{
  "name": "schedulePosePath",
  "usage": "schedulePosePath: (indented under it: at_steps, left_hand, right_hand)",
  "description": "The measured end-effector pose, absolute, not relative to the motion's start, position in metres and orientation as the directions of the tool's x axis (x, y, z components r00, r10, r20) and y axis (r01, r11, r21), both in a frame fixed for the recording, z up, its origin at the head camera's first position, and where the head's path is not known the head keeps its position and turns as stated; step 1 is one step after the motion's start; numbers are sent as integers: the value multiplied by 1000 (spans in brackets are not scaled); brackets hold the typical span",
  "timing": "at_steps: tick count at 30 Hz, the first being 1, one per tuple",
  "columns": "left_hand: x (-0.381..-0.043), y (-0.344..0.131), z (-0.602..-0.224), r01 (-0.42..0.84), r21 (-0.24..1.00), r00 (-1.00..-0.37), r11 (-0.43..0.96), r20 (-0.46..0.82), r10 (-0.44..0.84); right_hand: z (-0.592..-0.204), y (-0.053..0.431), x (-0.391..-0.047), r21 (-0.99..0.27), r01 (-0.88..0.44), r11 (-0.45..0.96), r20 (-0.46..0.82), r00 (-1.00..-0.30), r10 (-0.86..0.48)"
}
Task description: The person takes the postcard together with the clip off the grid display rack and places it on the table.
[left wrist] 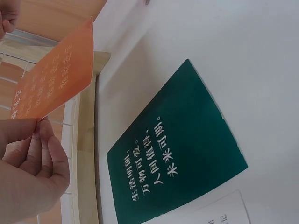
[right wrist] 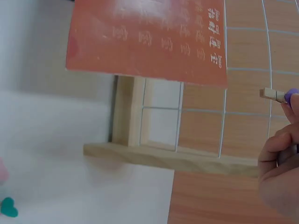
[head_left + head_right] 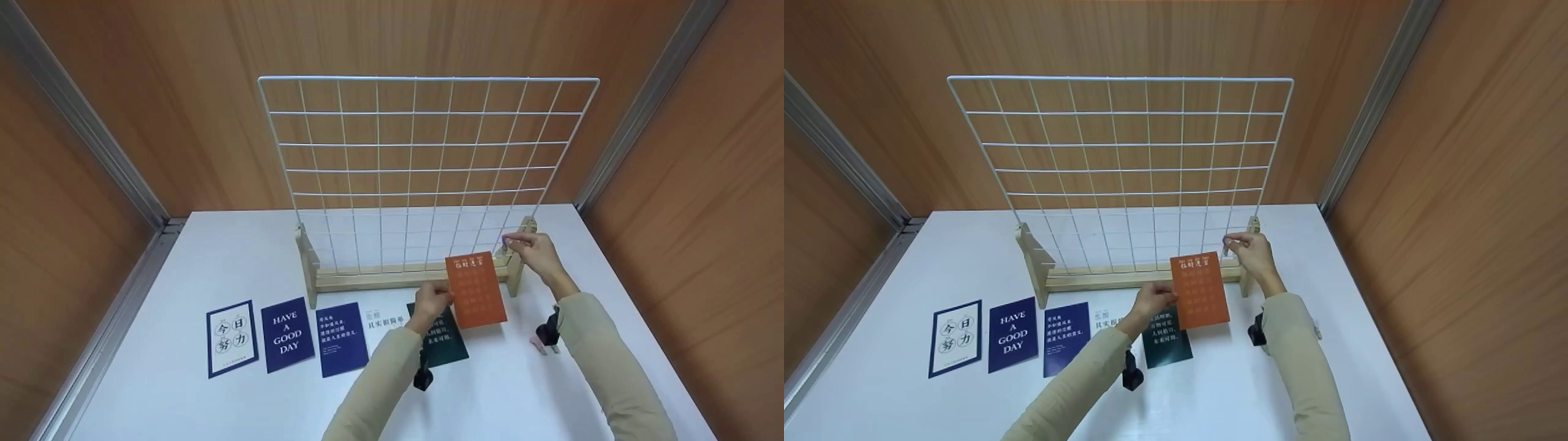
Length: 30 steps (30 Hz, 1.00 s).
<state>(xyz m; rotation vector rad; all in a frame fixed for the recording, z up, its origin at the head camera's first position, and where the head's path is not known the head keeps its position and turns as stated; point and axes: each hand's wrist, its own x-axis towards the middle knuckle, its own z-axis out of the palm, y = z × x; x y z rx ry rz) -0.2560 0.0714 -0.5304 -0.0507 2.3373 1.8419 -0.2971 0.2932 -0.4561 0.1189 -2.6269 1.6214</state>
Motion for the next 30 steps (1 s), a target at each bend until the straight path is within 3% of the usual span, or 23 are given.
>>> schedulePosePath:
  at_steps: [16, 30]
  left_hand:
    - [-243, 84, -551, -213, 961, -971, 177, -228, 69]
    - [-229, 97, -567, -299, 942, -953, 152, -302, -5]
  right_hand:
    - [-485, 324, -286, -879, 65, 472, -108, -992, -65]
    - [-519, 336, -278, -838, 100, 536, -173, -981, -86]
